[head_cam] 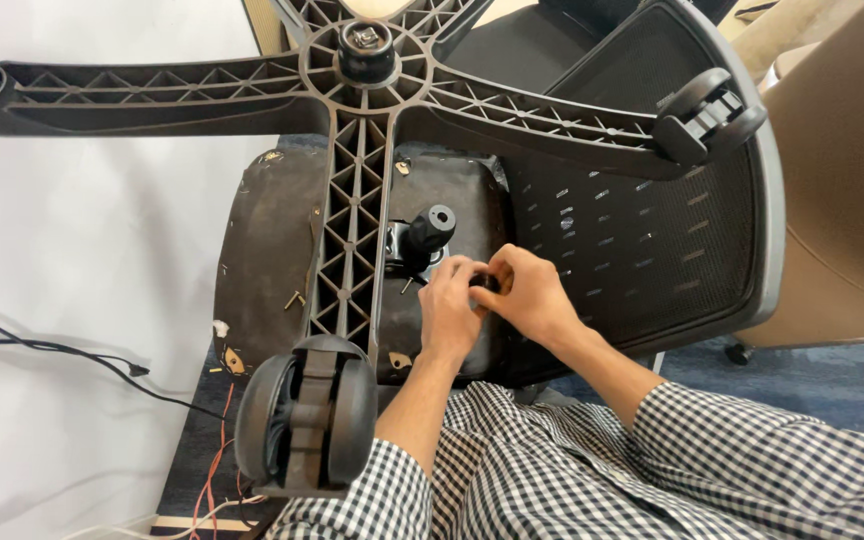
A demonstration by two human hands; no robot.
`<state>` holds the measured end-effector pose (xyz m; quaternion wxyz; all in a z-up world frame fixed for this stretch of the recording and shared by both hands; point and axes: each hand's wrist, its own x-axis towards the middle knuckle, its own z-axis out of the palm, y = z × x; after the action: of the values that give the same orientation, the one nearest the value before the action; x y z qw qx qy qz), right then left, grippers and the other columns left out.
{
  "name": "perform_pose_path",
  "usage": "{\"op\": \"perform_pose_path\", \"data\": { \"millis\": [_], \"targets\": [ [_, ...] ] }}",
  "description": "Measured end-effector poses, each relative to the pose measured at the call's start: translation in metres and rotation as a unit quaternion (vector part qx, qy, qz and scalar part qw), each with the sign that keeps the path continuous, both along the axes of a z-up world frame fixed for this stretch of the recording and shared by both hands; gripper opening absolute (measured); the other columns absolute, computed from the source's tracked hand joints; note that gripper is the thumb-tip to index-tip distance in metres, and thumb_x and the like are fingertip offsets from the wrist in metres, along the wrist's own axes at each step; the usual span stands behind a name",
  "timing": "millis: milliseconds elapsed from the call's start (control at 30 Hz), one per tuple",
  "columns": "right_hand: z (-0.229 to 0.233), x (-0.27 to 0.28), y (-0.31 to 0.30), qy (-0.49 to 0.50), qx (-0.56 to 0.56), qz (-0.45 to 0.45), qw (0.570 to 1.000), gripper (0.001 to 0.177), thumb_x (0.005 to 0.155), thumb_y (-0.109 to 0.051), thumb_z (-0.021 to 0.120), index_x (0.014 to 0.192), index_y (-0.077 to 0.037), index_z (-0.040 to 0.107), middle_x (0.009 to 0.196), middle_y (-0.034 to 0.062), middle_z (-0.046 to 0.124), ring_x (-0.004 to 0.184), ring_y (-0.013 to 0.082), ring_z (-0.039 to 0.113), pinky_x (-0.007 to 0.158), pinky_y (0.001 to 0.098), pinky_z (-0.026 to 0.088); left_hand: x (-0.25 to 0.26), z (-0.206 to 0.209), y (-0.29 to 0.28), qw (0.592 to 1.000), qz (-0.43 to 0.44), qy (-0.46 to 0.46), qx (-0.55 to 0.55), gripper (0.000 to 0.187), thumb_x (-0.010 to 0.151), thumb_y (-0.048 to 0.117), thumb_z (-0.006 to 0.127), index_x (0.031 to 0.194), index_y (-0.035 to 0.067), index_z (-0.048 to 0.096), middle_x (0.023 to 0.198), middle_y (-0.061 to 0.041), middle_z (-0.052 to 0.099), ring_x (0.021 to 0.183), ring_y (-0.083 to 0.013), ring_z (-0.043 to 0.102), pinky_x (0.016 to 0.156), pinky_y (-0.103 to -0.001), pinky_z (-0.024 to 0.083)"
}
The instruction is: The person sits on the floor and uses a screwdriver to tighten screws on the underside of an office chair base. They rotate the base to access different screw locations and continue tightening throughout the clip.
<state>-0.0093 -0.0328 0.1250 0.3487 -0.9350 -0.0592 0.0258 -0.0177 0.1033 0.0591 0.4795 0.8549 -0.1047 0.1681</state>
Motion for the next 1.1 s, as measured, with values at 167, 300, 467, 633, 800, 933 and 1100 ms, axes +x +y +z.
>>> {"op": "perform_pose_path", "data": {
  "millis": [167,300,467,633,800,933,1100],
  "targets": [
    [0.002,-0.012,0.008,-0.087,0.074,0.040,0.993,0.045,0.073,-0.009,0.083,0.111,0.000,0.060,0.093,0.0098,0.064,0.067,0.0164,0.062,0.063,0.0313,0.054,-0.004,0.001,-0.001,0.999,0.039,0.032,-0.016,0.061,0.075,-0.010,0.070,0.131,0.010,0.056,0.118,0.000,0.074,0.117,-0.0289,0.065,0.100,-0.047,0.045],
    [0.005,-0.012,0.009,-0.085,0.038,-0.004,0.996,0.035,0.081,-0.018,0.082,0.101,-0.002,0.060,0.080,0.0084,0.066,0.064,0.0183,0.064,0.061,0.0338,0.055,-0.006,-0.009,0.003,0.997,0.051,0.057,-0.006,0.056,0.071,0.004,0.083,0.121,0.010,0.060,0.116,-0.011,0.069,0.113,-0.0332,0.063,0.092,-0.047,0.046],
    [0.005,0.004,0.005,0.017,-0.060,-0.091,0.994,0.045,0.086,-0.036,0.081,0.091,-0.001,0.052,0.070,0.0132,0.066,0.061,0.0247,0.067,0.059,0.0389,0.055,0.001,-0.043,-0.023,0.906,0.172,0.270,-0.275,0.033,0.094,0.019,0.068,0.125,0.013,0.065,0.102,-0.009,0.078,0.096,-0.0232,0.075,0.090,-0.040,0.059],
    [-0.006,-0.005,0.005,0.028,-0.092,-0.094,0.991,0.055,0.088,-0.046,0.079,0.082,0.003,0.056,0.071,0.0179,0.065,0.062,0.0326,0.068,0.060,0.0436,0.055,0.017,-0.081,-0.049,0.568,0.103,0.544,-0.608,0.042,0.102,0.046,0.048,0.113,0.011,0.067,0.099,-0.004,0.074,0.092,-0.0223,0.068,0.084,-0.045,0.054],
    [-0.002,-0.009,0.003,0.115,-0.108,-0.108,0.981,0.052,0.095,-0.051,0.074,0.096,0.000,0.063,0.074,0.0150,0.066,0.070,0.0294,0.068,0.068,0.0402,0.057,0.018,-0.090,-0.053,0.550,0.068,0.561,-0.615,0.049,0.099,0.057,0.055,0.110,0.011,0.067,0.086,-0.001,0.071,0.084,-0.0190,0.069,0.083,-0.045,0.057],
    [0.002,-0.014,-0.005,-0.085,0.043,0.099,0.991,0.047,0.078,-0.019,0.075,0.117,0.001,0.058,0.097,0.0169,0.064,0.084,0.0305,0.067,0.074,0.0387,0.055,0.019,-0.094,-0.057,0.527,0.071,0.571,-0.625,0.053,0.095,0.062,0.061,0.110,0.012,0.065,0.085,-0.003,0.071,0.081,-0.0209,0.068,0.078,-0.042,0.056],
    [-0.002,-0.020,-0.006,-0.052,0.047,0.115,0.991,0.019,0.086,-0.008,0.067,0.104,-0.003,0.064,0.103,0.0150,0.064,0.084,0.0289,0.068,0.075,0.0376,0.056,0.020,-0.103,-0.052,0.553,0.062,0.556,-0.618,0.062,0.096,0.065,0.052,0.115,0.008,0.067,0.084,-0.004,0.071,0.081,-0.0196,0.066,0.075,-0.038,0.053]
  ]
}}
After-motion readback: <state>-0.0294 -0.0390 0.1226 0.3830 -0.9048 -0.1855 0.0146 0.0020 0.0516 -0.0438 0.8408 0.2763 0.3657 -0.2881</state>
